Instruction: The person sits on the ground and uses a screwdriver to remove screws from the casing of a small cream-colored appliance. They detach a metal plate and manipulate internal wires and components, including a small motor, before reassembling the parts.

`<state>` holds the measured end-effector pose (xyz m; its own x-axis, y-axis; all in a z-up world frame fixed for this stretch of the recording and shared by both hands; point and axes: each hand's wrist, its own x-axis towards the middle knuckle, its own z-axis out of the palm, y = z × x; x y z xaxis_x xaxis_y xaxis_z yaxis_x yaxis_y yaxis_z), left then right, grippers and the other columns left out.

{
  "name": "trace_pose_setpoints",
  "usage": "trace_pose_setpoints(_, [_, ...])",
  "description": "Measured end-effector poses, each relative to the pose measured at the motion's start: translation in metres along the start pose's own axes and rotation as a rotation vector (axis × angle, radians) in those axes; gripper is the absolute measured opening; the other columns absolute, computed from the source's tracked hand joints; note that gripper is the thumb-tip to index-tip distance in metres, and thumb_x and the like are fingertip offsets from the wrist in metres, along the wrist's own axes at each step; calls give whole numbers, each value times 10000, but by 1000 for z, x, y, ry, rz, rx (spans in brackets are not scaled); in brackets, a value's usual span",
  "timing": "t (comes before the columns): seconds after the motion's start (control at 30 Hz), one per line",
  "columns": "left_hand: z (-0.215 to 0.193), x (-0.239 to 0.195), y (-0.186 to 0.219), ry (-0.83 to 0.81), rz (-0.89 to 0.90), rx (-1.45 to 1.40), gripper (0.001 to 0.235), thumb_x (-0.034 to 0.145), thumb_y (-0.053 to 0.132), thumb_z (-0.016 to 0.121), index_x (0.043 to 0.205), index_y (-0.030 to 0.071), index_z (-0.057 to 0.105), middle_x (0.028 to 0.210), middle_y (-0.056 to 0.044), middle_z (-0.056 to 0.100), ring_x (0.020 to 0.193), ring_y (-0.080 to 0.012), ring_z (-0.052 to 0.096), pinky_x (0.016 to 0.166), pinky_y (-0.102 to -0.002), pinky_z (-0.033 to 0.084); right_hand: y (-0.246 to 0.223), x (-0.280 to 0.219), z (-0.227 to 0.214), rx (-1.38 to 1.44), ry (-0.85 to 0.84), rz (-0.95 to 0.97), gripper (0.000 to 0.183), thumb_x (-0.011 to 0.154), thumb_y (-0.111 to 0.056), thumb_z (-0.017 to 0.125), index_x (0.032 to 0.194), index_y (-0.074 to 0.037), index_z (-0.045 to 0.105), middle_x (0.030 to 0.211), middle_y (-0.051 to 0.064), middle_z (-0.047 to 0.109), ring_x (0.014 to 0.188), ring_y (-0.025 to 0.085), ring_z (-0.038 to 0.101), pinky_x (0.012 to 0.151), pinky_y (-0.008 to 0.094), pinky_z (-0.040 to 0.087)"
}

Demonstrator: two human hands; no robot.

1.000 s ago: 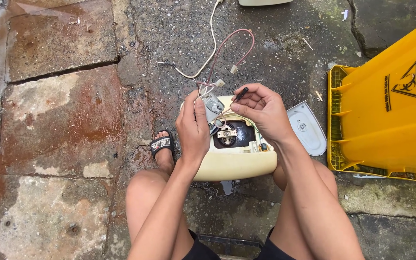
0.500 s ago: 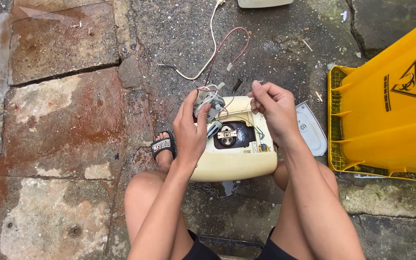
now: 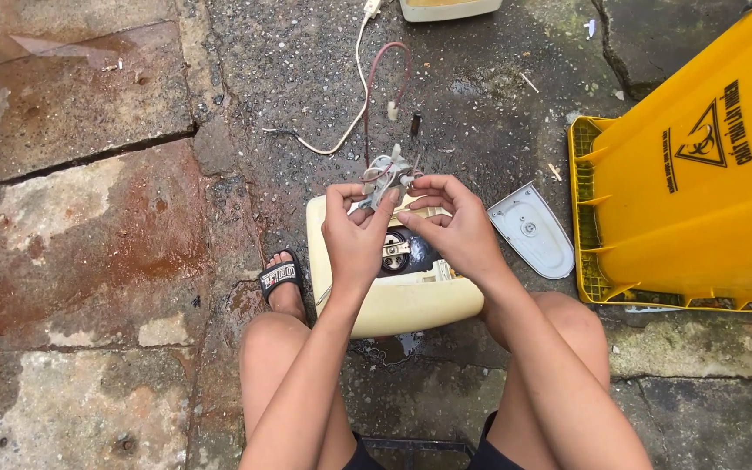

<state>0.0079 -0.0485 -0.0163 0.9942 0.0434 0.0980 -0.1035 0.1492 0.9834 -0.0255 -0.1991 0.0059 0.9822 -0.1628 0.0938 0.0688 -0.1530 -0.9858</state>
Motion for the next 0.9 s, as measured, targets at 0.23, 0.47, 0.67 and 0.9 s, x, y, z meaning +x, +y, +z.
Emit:
trace_pose_setpoints(0.23, [32,-2,-28,-48,-176,-226,407,907,103,784,1154,22,471,1206,-159,614,943,-219,757,806,-298,660,-5,-2,-12,-222,57,-49,676,756,23,852,1355,91,547,1160,273,678,1030,326,727,742,352,637])
trace_pose_setpoints(0.47, [60,-15,-16,-215,-165,-286,420,891,64,777,1117,9,427,1586,-255,354,1185,-252,625,978,-313,566,13,5,-36,-133,178,-21,568,764,76,743,1293,40,539,1081,220,681,975,275,740,721,334,646])
trace_pose_setpoints(0.67, [60,-25,9,-495,-193,-86,603,894,154,791,1345,-31,436,1659,-260,234,1391,-455,467,1156,-474,473,9,-4,-109,-16,221,54,651,766,-24,872,1303,50,512,1105,220,649,999,239,715,827,353,650])
trace_pose_setpoints(0.9, [46,-20,17,-561,-98,425,569,919,101,725,1424,-5,485,1571,-276,380,1265,-395,624,1069,-463,537,65,-35,-247,-205,365,226,648,824,-61,863,1321,121,488,1046,177,551,928,159,636,874,320,599])
